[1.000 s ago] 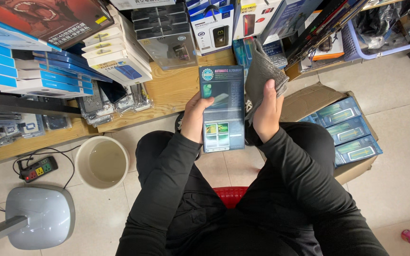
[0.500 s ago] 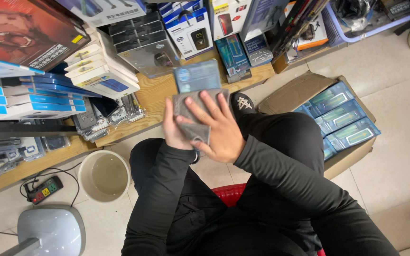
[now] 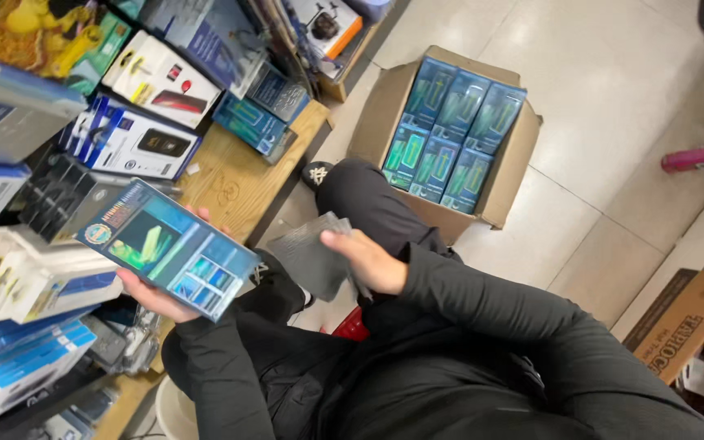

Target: The person cleans a screen protector box and another small product box with a cloth before placing them into a larger cardboard shipping carton.

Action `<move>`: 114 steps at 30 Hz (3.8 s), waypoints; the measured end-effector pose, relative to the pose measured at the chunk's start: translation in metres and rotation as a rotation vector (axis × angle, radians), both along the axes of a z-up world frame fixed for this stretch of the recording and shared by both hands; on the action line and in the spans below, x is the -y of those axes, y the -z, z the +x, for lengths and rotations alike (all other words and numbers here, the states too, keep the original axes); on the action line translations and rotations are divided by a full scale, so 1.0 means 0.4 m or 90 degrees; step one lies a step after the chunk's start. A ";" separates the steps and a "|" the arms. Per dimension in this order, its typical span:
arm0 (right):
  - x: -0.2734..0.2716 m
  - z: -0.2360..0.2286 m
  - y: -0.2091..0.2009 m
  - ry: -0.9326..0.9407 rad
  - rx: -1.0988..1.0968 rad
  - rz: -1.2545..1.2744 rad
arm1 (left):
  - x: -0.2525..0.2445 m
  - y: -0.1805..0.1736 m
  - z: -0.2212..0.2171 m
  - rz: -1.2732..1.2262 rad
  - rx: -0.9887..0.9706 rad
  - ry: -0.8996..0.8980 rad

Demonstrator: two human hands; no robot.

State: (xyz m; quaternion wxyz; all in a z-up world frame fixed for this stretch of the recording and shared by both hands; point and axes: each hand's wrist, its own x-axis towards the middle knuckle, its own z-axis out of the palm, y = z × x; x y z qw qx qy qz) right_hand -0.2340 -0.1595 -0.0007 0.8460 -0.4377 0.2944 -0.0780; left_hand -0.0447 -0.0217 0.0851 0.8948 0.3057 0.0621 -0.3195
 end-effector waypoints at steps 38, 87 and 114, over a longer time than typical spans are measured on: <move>0.879 -0.313 0.517 0.384 -0.229 -0.383 | 0.421 0.144 -0.113 0.621 1.262 0.234; 0.237 -0.424 0.874 -0.069 -0.512 -0.788 | 0.124 0.302 -0.120 0.752 1.118 0.013; -0.070 0.252 -0.084 -0.242 0.214 -0.148 | -0.268 0.171 -0.113 0.187 0.612 -0.041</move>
